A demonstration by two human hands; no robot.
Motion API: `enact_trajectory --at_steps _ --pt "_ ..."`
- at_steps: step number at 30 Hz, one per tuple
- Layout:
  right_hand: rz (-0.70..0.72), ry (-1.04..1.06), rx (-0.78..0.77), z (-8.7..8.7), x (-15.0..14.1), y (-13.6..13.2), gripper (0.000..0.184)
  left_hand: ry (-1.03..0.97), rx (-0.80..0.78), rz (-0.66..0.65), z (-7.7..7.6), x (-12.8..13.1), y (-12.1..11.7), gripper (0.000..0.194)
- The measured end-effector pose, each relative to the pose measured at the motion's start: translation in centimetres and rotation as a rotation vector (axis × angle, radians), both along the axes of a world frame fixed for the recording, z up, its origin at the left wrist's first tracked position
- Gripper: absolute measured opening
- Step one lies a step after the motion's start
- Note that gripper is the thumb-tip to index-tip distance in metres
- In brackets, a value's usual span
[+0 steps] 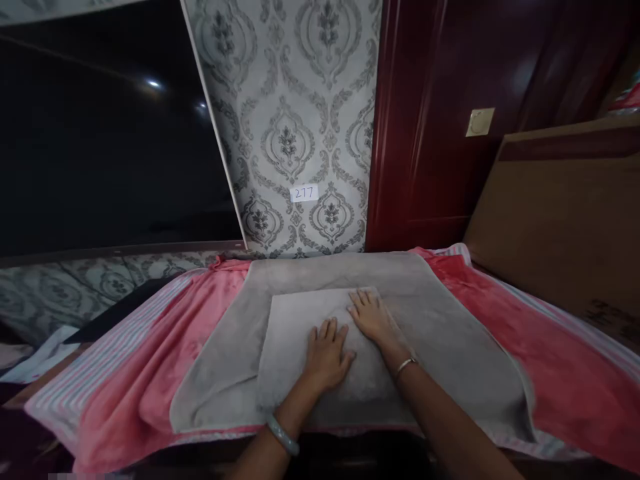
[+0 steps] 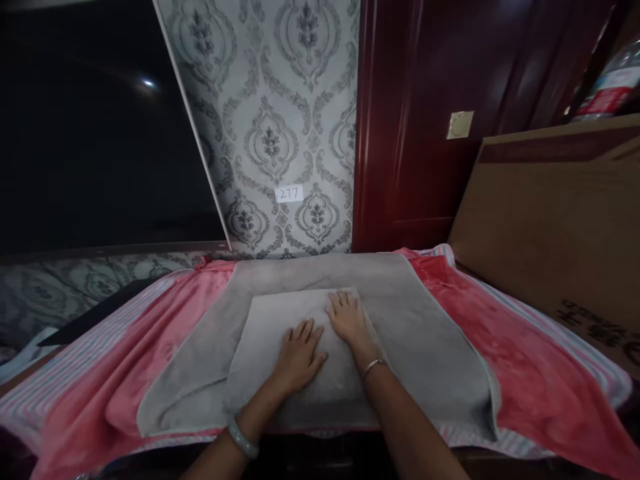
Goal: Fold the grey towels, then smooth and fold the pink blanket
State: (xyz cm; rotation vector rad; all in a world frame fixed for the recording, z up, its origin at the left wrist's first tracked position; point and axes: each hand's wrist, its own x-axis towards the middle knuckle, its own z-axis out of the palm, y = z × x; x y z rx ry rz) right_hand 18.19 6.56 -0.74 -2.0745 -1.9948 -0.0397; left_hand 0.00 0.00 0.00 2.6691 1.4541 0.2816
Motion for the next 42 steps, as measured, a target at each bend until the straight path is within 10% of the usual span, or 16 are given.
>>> enact_trajectory --at_steps 6,13,22,29,35,42 --pt "-0.001 -0.001 0.007 -1.1 0.1 0.0 0.054 -0.003 0.008 0.05 2.6 0.9 5.1 0.06" --pt "0.003 -0.006 0.031 -0.9 0.2 0.0 0.054 0.021 0.037 0.055 0.5 1.4 8.6 0.064" --pt "-0.014 0.005 -0.003 -0.3 0.3 -0.3 0.054 0.125 -0.044 0.353 1.7 -7.2 9.9 0.065" --pt "-0.011 0.007 -0.042 0.1 0.6 -0.4 0.053 0.092 -0.149 0.404 2.0 -11.5 7.6 0.063" --pt "-0.01 0.057 -0.023 1.7 0.4 -2.4 0.054 0.068 -0.03 0.333 3.9 -9.0 3.0 0.059" --pt "0.123 -0.013 0.047 -0.4 -2.5 -9.9 0.052 0.012 0.134 -0.024 -0.6 -3.9 -3.5 0.06"
